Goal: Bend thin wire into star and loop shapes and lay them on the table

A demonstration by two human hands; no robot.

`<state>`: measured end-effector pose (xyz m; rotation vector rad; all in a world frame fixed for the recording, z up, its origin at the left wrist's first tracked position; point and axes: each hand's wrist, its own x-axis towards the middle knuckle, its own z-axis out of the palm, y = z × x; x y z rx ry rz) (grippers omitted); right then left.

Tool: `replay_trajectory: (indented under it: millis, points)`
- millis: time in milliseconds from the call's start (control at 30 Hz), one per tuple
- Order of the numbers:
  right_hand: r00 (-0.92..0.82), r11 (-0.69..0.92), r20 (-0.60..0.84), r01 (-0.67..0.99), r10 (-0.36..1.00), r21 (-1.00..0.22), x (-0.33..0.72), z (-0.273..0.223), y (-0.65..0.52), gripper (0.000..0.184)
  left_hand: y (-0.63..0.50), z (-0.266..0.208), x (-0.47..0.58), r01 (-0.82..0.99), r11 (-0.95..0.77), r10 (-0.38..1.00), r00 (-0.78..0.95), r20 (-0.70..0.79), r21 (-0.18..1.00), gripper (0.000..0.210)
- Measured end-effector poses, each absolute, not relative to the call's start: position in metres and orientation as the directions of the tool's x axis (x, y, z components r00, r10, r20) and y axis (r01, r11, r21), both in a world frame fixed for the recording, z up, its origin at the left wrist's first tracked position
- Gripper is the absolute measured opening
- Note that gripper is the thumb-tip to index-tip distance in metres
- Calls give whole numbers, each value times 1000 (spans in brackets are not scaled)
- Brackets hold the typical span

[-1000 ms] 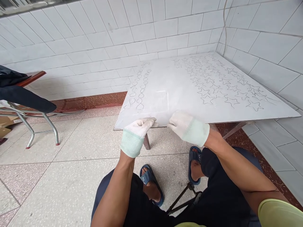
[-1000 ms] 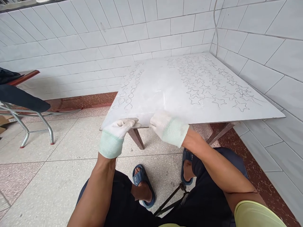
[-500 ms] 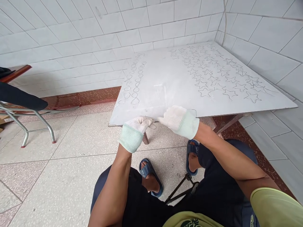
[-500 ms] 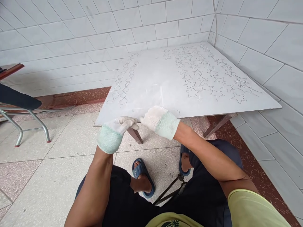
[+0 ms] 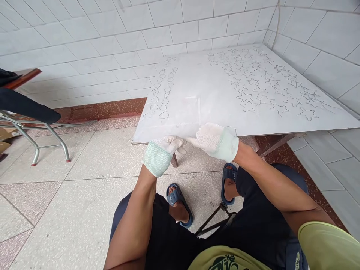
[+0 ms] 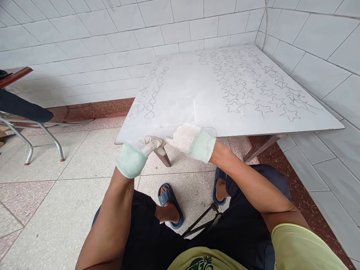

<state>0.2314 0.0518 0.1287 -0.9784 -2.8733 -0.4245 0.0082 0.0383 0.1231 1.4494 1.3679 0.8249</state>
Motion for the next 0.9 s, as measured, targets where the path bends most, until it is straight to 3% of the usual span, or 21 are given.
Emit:
replay_trajectory:
  millis: [233, 467, 667, 900]
  points:
    - [-721, 707, 221, 690, 657, 153, 230, 121, 51, 30, 39, 124, 9, 372, 96, 967, 185, -175, 923, 30]
    - [-646, 658, 386, 743, 659, 120, 229, 107, 51, 39, 37, 125, 9, 362, 67, 976, 170, -136, 930, 34]
    - [-614, 621, 359, 776, 703, 110, 221, 113, 44, 41, 39, 124, 9, 363, 70, 984, 128, -124, 929, 31]
    - [-508, 593, 427, 801, 748, -85, 214, 102, 43, 37, 40, 123, 13, 372, 68, 988, 106, -115, 926, 25]
